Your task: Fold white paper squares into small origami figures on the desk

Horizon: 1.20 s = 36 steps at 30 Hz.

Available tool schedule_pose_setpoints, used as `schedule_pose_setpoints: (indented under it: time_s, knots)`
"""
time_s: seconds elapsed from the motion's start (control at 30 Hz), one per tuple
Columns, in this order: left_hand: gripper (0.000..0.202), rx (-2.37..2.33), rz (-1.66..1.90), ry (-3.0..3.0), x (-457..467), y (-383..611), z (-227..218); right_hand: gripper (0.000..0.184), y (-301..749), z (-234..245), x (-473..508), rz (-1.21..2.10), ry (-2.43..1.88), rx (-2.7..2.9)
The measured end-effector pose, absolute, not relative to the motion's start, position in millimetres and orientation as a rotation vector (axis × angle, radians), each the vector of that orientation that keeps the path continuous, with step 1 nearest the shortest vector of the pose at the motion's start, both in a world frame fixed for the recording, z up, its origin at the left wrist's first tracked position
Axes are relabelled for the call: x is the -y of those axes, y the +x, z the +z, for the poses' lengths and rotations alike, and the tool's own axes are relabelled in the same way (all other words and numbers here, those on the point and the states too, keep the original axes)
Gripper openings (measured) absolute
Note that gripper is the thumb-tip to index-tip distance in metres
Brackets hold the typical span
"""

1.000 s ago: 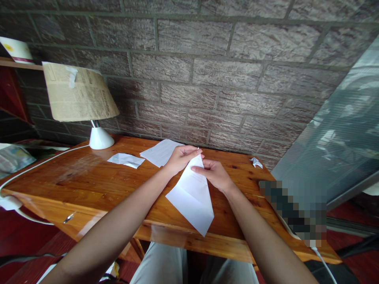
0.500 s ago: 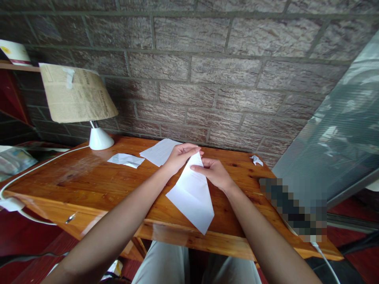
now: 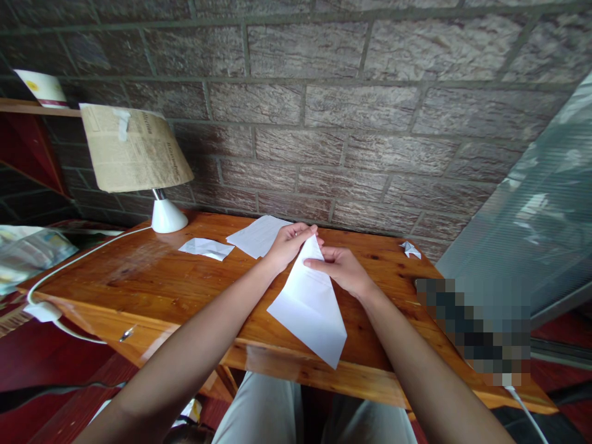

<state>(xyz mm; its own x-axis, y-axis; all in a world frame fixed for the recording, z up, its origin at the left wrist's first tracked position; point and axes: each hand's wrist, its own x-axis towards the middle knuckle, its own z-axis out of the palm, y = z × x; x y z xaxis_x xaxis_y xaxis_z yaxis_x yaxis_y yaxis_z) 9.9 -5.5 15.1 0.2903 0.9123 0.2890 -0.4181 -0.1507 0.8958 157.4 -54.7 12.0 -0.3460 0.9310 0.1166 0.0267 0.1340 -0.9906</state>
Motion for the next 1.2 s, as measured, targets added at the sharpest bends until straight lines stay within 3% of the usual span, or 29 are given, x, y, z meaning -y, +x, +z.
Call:
schedule_pose_setpoints:
  time_s: [0.23,0.5,1.2]
  knots:
    - [0.044,-0.65,1.268,1.365,1.7,7.5,11.5,0.039,167.1,16.0,49.8,1.323,-0.997,1.455]
    - [0.042,-0.624,0.878,1.555,2.8,-2.9,9.9,0.032,194.5,24.6,39.0,1.134,-0.969,1.239]
    - [0.041,-0.599,0.917,1.631,0.9,-0.9,6.0,0.031,193.0,21.9,39.4,1.162,-0.971,1.186]
